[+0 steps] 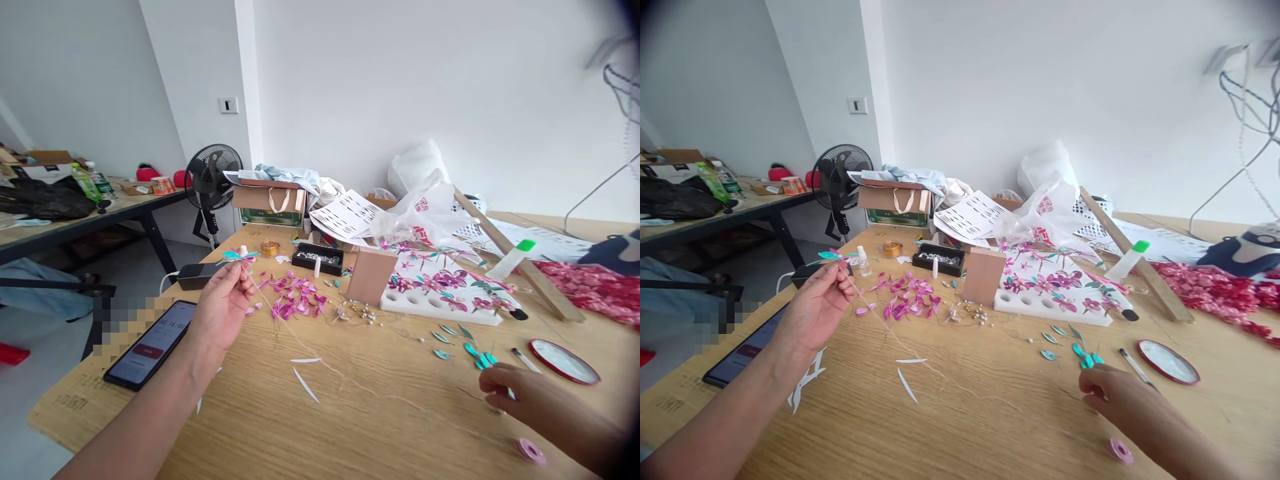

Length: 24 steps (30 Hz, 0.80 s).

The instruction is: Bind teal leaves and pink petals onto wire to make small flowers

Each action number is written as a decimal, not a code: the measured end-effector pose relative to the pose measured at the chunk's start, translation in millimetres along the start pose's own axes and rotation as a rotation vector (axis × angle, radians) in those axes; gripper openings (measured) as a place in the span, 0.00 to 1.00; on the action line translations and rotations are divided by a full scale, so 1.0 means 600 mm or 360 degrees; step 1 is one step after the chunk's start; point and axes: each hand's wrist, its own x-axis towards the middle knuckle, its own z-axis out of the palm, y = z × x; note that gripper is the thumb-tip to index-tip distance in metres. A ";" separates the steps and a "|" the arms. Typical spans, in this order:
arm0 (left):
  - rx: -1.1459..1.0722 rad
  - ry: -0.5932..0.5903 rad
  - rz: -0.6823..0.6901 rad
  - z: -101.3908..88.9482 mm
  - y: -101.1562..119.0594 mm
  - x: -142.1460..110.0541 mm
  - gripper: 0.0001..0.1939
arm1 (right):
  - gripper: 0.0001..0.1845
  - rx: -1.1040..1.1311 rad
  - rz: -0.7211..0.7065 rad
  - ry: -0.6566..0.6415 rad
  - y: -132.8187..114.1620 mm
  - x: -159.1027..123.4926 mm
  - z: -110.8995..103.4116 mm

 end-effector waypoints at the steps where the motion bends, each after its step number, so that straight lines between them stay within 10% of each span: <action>1: -0.0002 0.0003 -0.0013 0.000 -0.002 0.000 0.03 | 0.13 -0.0015 0.0014 -0.0039 0.004 -0.006 0.007; 11: -0.0018 0.0004 -0.0134 0.017 -0.022 -0.012 0.04 | 0.10 -0.0049 -0.0311 -0.0655 -0.033 0.010 0.020; 24: 0.0140 -0.0068 -0.0348 0.039 -0.096 -0.049 0.10 | 0.14 -0.0046 -0.0820 -0.0414 -0.241 0.066 0.052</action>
